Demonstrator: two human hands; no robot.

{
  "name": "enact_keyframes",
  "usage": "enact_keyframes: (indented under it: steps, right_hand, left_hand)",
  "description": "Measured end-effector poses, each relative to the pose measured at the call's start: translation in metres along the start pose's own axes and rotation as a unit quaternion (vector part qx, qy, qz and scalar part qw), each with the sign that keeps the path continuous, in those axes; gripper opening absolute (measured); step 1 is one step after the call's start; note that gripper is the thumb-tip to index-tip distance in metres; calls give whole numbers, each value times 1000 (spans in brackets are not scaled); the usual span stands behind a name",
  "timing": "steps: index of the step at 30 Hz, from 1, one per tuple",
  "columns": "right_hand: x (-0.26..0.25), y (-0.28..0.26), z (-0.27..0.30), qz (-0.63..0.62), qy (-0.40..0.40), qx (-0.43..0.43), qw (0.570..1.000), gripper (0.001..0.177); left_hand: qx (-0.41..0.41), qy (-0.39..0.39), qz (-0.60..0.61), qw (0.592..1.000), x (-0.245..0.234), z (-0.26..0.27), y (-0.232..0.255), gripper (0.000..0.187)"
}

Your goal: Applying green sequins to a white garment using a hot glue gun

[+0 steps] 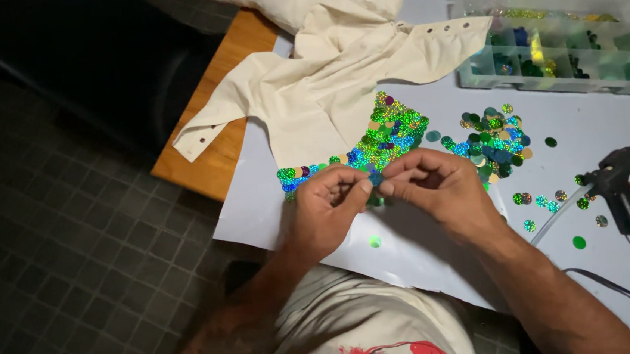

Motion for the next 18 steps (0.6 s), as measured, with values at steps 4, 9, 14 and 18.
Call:
enact_keyframes:
  steps: [4,9,14,18]
  right_hand:
    - [6,-19,0,39,-1,-16,999,19]
    - [22,-39,1,147,-43,-43,987,13]
    - [39,-60,-6,244,-77,-105,961,7]
    - [41,-50,-20,237,-96,-72,964,4]
  left_hand:
    - [20,-28,-61,998,-2,-10,48,10]
    - [133,-23,-244,960,-2,-9,80,5]
    - [169,-23,-291,941,-9,-6,74,4]
    - [166,-17,-367,915,-22,-7,76,6]
Point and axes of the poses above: each hand's wrist, its own z-axis away from the middle knuckle, its own x-axis out of the palm, y = z × x, the point moved 10 cm from there along -z, towards the middle knuckle, and after that the axes turned 7 degrees about x, right-handed, at the moved point
